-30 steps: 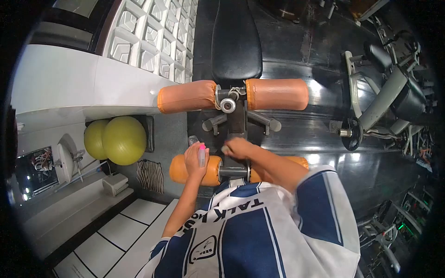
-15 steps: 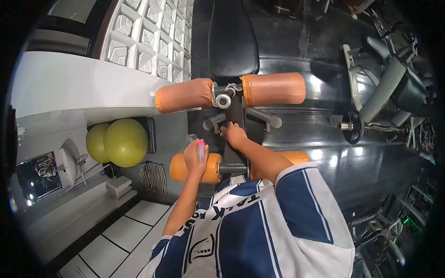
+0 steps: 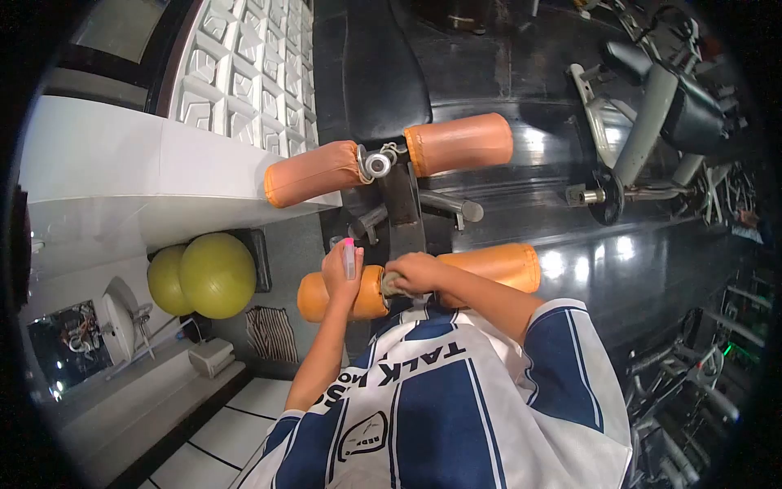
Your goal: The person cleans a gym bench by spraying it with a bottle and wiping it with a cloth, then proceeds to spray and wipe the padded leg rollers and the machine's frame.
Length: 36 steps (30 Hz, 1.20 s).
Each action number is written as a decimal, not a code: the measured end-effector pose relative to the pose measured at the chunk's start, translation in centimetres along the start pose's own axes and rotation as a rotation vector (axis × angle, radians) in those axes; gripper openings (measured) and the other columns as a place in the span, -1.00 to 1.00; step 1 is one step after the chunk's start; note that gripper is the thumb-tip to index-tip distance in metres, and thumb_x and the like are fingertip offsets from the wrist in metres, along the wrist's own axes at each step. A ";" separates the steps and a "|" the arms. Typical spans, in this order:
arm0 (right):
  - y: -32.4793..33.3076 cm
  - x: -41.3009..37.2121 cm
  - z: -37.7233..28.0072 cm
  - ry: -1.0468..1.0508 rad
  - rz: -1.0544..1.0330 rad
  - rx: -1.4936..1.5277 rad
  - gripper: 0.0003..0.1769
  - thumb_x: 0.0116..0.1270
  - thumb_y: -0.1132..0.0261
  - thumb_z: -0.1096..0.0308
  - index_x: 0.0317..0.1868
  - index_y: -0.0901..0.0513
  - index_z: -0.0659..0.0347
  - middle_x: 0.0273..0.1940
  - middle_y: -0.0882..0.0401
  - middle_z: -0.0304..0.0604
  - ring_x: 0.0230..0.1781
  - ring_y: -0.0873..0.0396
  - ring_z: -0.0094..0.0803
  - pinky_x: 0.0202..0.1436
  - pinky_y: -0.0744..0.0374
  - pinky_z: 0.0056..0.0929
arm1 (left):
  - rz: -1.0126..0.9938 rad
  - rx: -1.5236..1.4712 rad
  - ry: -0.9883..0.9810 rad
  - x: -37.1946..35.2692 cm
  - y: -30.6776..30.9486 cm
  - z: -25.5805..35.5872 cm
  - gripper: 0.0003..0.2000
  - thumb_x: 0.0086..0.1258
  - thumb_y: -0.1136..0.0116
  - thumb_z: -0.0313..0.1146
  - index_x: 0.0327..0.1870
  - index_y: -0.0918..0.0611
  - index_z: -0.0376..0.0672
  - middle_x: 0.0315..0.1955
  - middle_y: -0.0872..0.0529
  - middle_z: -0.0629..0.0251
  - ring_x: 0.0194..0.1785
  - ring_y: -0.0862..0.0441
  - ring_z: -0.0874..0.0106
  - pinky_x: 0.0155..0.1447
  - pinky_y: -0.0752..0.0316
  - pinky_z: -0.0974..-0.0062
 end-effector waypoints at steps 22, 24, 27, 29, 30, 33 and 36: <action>-5.4 -23.5 -1.9 -0.491 1.150 0.575 -0.69 0.51 -0.23 0.15 -0.01 -0.59 0.24 -0.25 -0.65 -0.14 -0.18 -0.55 -0.49 -0.01 -0.55 -0.39 | -0.264 -0.480 -0.434 -10.4 9.2 6.8 -0.80 0.37 -0.17 -0.29 -0.31 -0.65 -0.27 -0.48 -0.62 0.02 -0.38 -0.62 0.01 -0.25 -0.50 0.15; -6.5 -24.4 -2.2 -0.486 1.090 0.558 -0.71 0.51 -0.23 0.15 -0.03 -0.59 0.23 -0.26 -0.65 -0.15 -0.20 -0.55 -0.49 -0.04 -0.55 -0.38 | -0.309 -0.493 -0.264 -12.2 8.4 6.3 -0.77 0.38 -0.19 -0.24 -0.37 -0.63 -0.25 -0.50 -0.62 0.05 -0.40 -0.61 0.01 -0.27 -0.49 0.14; -7.7 -25.6 -2.1 -0.455 1.002 0.528 -0.72 0.49 -0.25 0.16 -0.11 -0.57 0.23 -0.29 -0.65 -0.14 -0.25 -0.54 -0.46 -0.11 -0.55 -0.35 | -0.314 -0.407 -0.186 -15.1 6.3 6.1 -0.72 0.38 -0.21 -0.18 -0.45 -0.61 -0.21 -0.51 -0.62 0.07 -0.42 -0.61 0.02 -0.30 -0.48 0.13; -7.6 -26.2 -2.7 -0.490 0.866 0.428 -0.72 0.47 -0.26 0.16 -0.12 -0.58 0.23 -0.29 -0.65 -0.10 -0.27 -0.56 -0.41 -0.13 -0.54 -0.34 | -0.257 -0.367 -0.157 -16.6 5.8 6.4 -0.67 0.39 -0.22 -0.12 -0.50 -0.60 -0.18 -0.53 -0.62 0.07 -0.43 -0.61 -0.01 -0.33 -0.47 0.11; -7.9 -26.6 -2.5 -0.470 0.831 0.415 -0.71 0.46 -0.27 0.15 -0.13 -0.59 0.25 -0.28 -0.65 -0.05 -0.27 -0.60 -0.33 -0.13 -0.56 -0.31 | -0.250 -0.306 -0.129 -17.3 5.6 6.3 -0.68 0.39 -0.21 -0.12 -0.49 -0.61 -0.17 -0.54 -0.62 0.06 -0.44 -0.60 -0.03 -0.34 -0.46 0.09; -7.8 -28.3 -2.9 -0.434 0.767 0.359 -0.71 0.47 -0.26 0.16 -0.11 -0.59 0.26 -0.28 -0.66 -0.02 -0.25 -0.64 -0.26 -0.13 -0.57 -0.27 | -0.216 -0.218 -0.072 -19.7 5.3 7.3 -0.66 0.39 -0.20 -0.11 -0.51 -0.60 -0.18 -0.58 -0.61 0.02 -0.46 -0.60 -0.07 -0.36 -0.45 0.06; -8.9 -29.9 -1.6 -0.455 0.726 0.425 -0.70 0.47 -0.25 0.16 -0.08 -0.58 0.26 -0.24 -0.69 0.02 -0.20 -0.67 -0.16 -0.10 -0.58 -0.22 | -0.177 -0.257 0.047 -22.7 4.6 6.9 -0.63 0.38 -0.20 -0.10 -0.54 -0.58 -0.20 -0.59 -0.61 0.00 -0.46 -0.60 -0.09 -0.37 -0.44 0.07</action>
Point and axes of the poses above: each hand's wrist, its own x-axis towards the middle knuckle, its own y-axis out of the back of the hand, z = x × y, the point moved 8 cm from there along x, towards the middle knuckle
